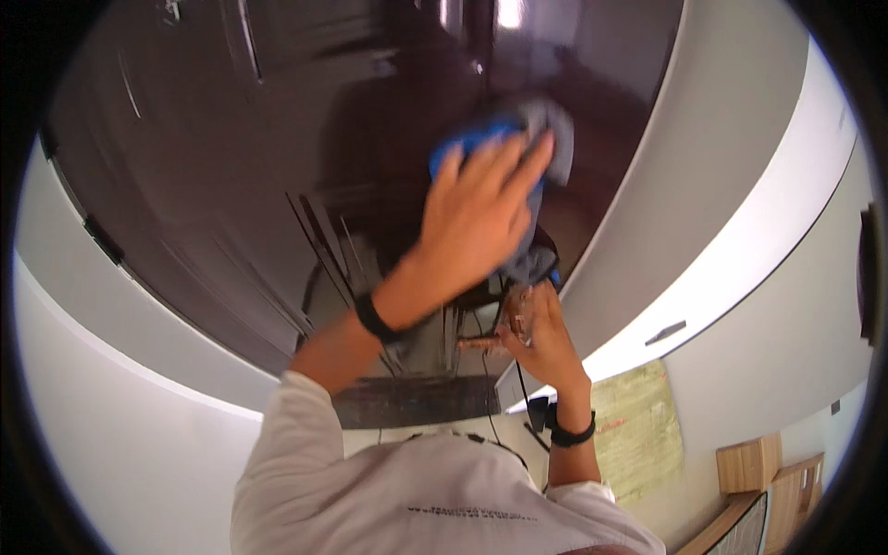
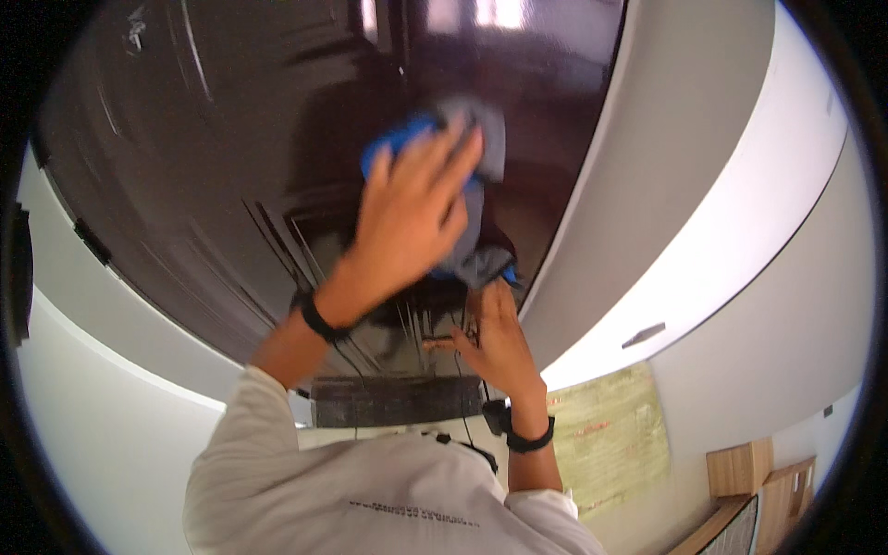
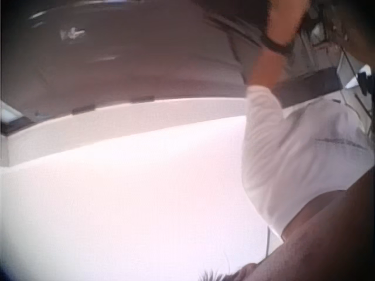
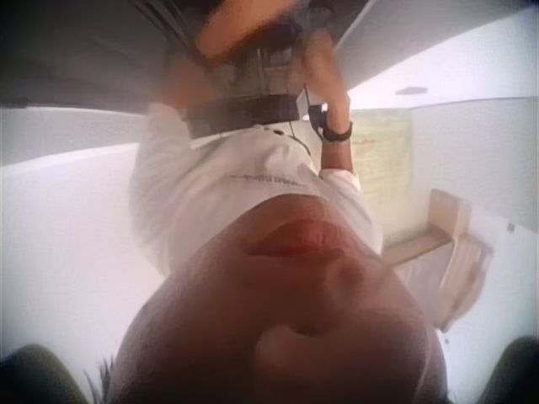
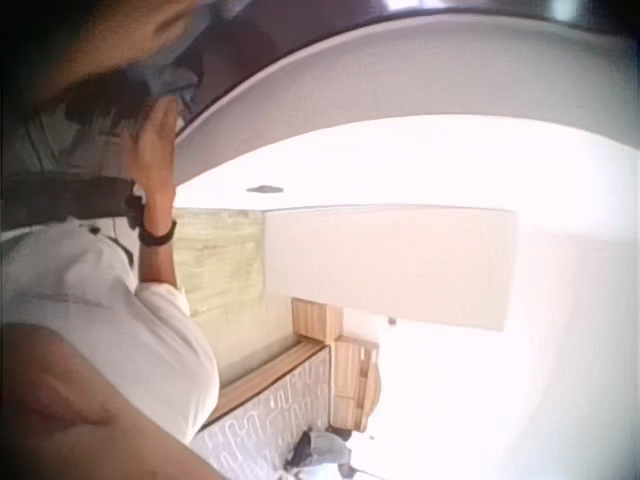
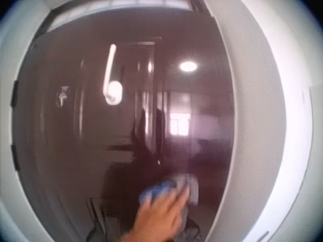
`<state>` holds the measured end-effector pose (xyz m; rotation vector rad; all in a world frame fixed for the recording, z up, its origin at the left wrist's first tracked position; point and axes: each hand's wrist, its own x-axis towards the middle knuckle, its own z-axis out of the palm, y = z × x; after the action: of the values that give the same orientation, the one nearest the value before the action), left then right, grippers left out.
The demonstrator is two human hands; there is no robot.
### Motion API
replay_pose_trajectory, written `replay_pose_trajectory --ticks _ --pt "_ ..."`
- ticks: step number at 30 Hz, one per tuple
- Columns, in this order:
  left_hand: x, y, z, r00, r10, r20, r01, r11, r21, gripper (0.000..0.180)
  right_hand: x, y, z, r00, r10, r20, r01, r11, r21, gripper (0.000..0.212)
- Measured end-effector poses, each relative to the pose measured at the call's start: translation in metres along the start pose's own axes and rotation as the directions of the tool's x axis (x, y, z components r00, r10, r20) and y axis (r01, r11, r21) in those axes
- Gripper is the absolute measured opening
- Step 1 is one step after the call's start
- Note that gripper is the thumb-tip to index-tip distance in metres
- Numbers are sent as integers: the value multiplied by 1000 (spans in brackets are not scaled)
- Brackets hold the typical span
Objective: The person wipes the exterior surfaces of a white cabinet, a wooden nightstand, a long wooden shelf, and a dark wooden door with a cloth.
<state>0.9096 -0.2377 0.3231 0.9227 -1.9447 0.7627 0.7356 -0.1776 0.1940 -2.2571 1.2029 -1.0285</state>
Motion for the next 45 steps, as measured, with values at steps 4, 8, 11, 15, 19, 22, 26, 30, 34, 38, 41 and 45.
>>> replay_pose_trajectory --ticks 4,8,11,15,19,22,26,30,34,38,41,45 --pt "69 -25 -24 996 73 -47 -69 995 69 43 20 -13 -6 993 -110 -38 108 993 -43 94" --pt "87 -18 -15 968 240 -72 -238 971 36 51 17 -22 -17 979 -149 -141 148 989 -20 92" --pt "67 -13 6 841 458 287 -446 888 -110 44 0 -34 -42 923 -262 -283 220 960 -171 88" --pt "-12 -3 50 738 511 441 -256 816 -518 46 -12 -23 -61 902 -117 -416 111 993 -39 61" --pt "-97 9 81 774 494 396 -417 868 -269 43 -18 11 -38 950 172 -259 -140 981 135 43" --pt "-132 16 85 789 400 466 -214 890 -402 50 -29 58 -15 976 198 -96 -192 979 67 39" --pt "-156 12 70 776 308 551 -127 931 -341 49 -27 82 14 711 519 475 -438 854 -279 41" --pt "-189 -2 65 775 218 594 -90 967 -237 49 -29 109 52 770 356 530 -335 932 -138 49" --pt "-229 -22 46 740 189 646 -52 973 -225 44 -25 102 66 808 113 578 -142 990 5 49" --pt "-248 -5 27 603 -189 775 616 728 -302 32 -25 92 117 757 91 647 -118 993 -1 52" --pt "-256 -5 28 330 -285 900 901 381 -209 33 -24 93 140 753 -2 658 -121 982 142 52" --pt "-273 0 36 420 -348 838 905 235 -356 34 -14 77 147 625 -49 779 -25 996 82 51"
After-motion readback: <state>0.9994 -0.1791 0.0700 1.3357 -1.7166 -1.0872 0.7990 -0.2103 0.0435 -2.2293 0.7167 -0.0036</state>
